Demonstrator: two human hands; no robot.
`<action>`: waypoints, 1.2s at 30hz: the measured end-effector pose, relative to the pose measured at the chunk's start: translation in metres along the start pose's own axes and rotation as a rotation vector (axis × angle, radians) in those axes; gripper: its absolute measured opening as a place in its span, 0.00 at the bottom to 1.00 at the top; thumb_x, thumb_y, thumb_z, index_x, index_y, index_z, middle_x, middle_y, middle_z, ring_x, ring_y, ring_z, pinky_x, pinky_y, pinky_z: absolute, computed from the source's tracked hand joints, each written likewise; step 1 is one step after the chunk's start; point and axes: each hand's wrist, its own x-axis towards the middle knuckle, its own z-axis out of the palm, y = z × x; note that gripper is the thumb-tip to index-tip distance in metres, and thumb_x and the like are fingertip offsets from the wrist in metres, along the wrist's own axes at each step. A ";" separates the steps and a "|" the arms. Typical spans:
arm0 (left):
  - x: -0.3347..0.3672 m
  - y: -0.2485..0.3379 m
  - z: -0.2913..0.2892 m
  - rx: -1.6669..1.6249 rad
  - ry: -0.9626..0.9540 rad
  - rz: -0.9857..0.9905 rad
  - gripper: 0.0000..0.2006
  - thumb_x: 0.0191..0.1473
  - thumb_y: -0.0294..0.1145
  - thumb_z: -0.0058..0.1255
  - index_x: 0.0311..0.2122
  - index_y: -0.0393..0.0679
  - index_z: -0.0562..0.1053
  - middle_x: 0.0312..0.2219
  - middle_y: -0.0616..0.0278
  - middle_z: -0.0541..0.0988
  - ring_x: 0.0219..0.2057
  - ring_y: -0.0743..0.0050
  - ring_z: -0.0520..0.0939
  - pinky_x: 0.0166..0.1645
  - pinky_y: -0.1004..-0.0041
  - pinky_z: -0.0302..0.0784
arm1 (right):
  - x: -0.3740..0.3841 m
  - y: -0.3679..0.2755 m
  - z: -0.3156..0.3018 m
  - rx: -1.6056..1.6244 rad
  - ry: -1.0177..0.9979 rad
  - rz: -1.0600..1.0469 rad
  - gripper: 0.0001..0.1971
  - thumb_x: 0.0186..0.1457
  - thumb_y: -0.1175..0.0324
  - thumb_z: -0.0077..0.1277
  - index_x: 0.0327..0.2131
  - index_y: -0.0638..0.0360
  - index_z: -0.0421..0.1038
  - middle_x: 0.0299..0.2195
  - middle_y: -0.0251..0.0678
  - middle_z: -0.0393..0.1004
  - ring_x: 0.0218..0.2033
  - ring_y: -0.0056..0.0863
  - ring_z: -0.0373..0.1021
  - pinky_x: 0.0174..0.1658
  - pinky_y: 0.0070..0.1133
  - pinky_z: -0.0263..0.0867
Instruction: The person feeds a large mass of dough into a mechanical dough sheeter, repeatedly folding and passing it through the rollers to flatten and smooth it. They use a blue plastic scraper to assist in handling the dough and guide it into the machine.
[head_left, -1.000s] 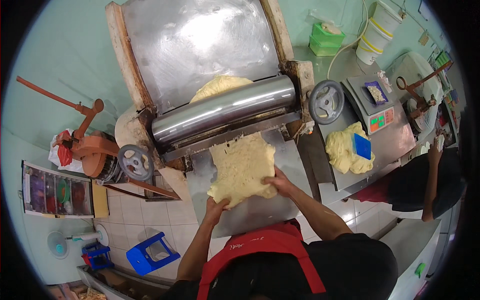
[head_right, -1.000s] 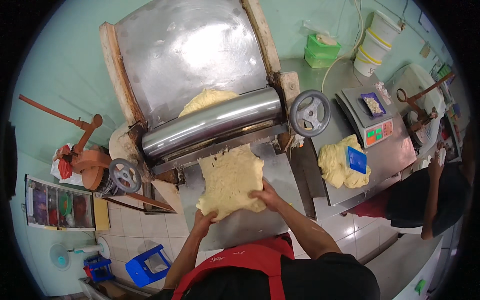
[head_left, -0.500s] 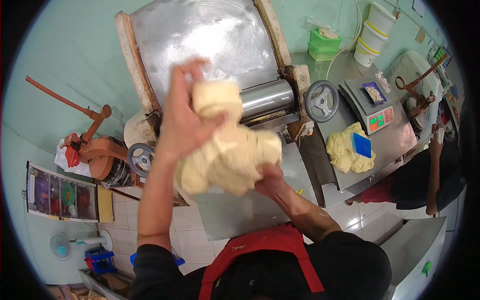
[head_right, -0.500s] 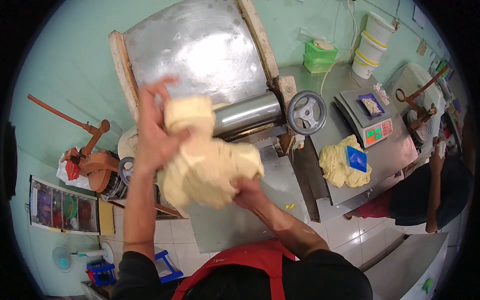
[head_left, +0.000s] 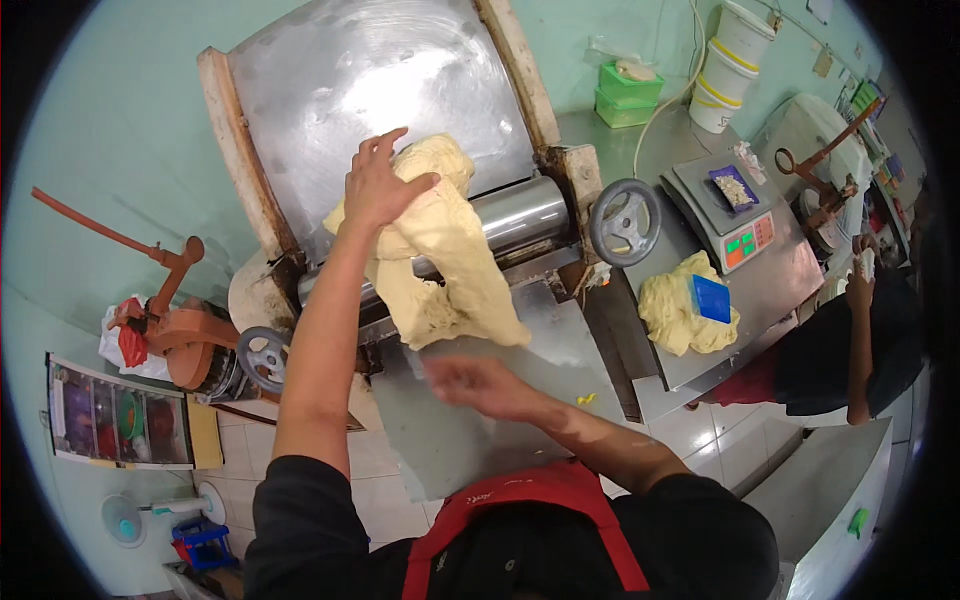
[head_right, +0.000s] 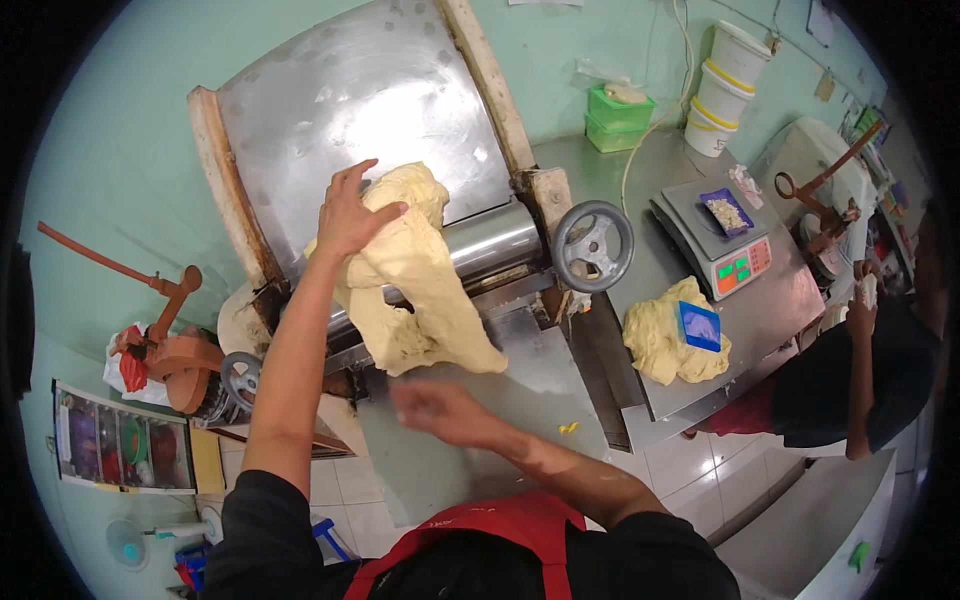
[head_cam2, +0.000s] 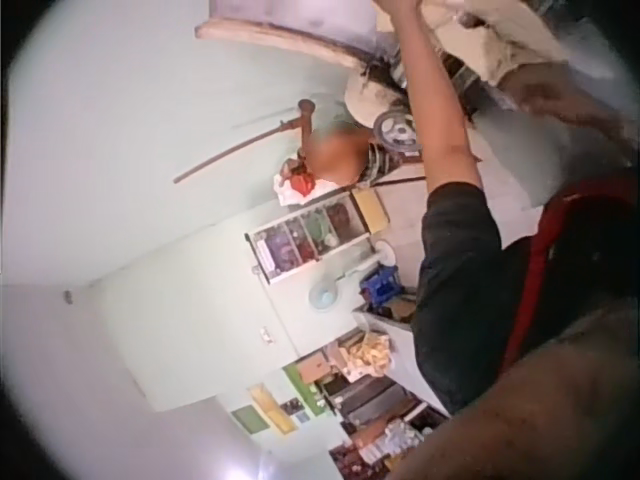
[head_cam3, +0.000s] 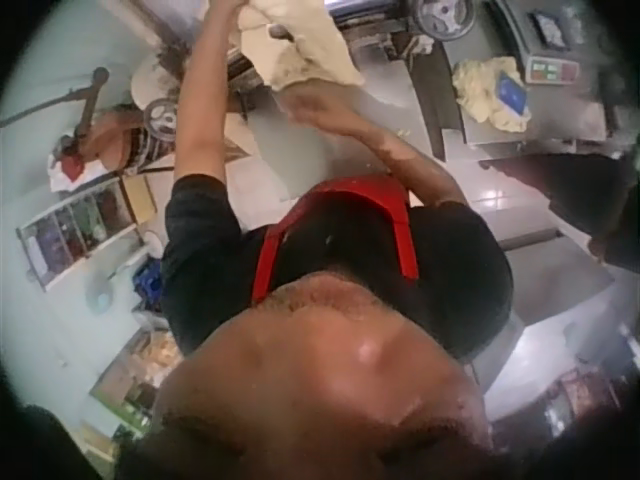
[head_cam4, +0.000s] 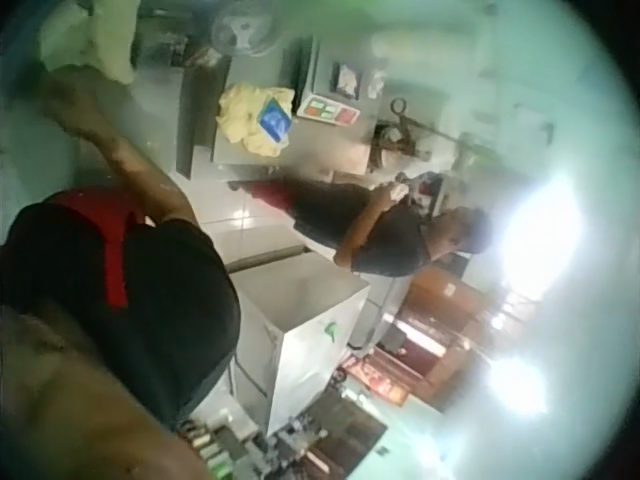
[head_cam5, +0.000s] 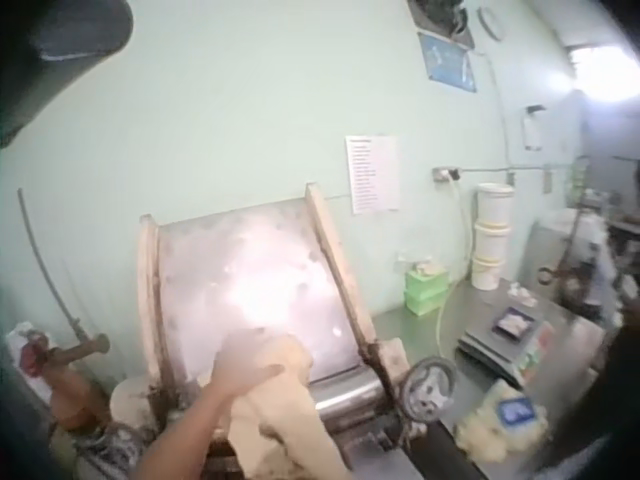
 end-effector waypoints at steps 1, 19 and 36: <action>0.005 -0.005 0.003 -0.003 -0.043 -0.010 0.38 0.48 0.60 0.67 0.62 0.55 0.73 0.52 0.54 0.78 0.58 0.52 0.77 0.65 0.53 0.68 | -0.021 0.016 0.001 0.018 -0.041 0.079 0.21 0.63 0.57 0.61 0.55 0.57 0.77 0.36 0.29 0.78 0.39 0.22 0.74 0.44 0.23 0.72; -0.088 0.022 0.025 0.025 0.079 0.082 0.36 0.60 0.55 0.58 0.65 0.41 0.68 0.56 0.41 0.74 0.60 0.41 0.73 0.61 0.49 0.68 | -0.134 0.114 0.016 -0.189 0.251 0.451 0.21 0.59 0.55 0.62 0.49 0.60 0.79 0.38 0.39 0.83 0.39 0.26 0.78 0.45 0.25 0.74; -0.325 -0.073 0.132 -1.551 0.017 -1.459 0.46 0.59 0.66 0.50 0.76 0.66 0.46 0.75 0.54 0.46 0.75 0.49 0.46 0.67 0.19 0.37 | 0.028 0.167 -0.190 0.199 0.483 0.398 0.27 0.61 0.56 0.62 0.61 0.48 0.69 0.48 0.33 0.75 0.45 0.21 0.71 0.41 0.24 0.69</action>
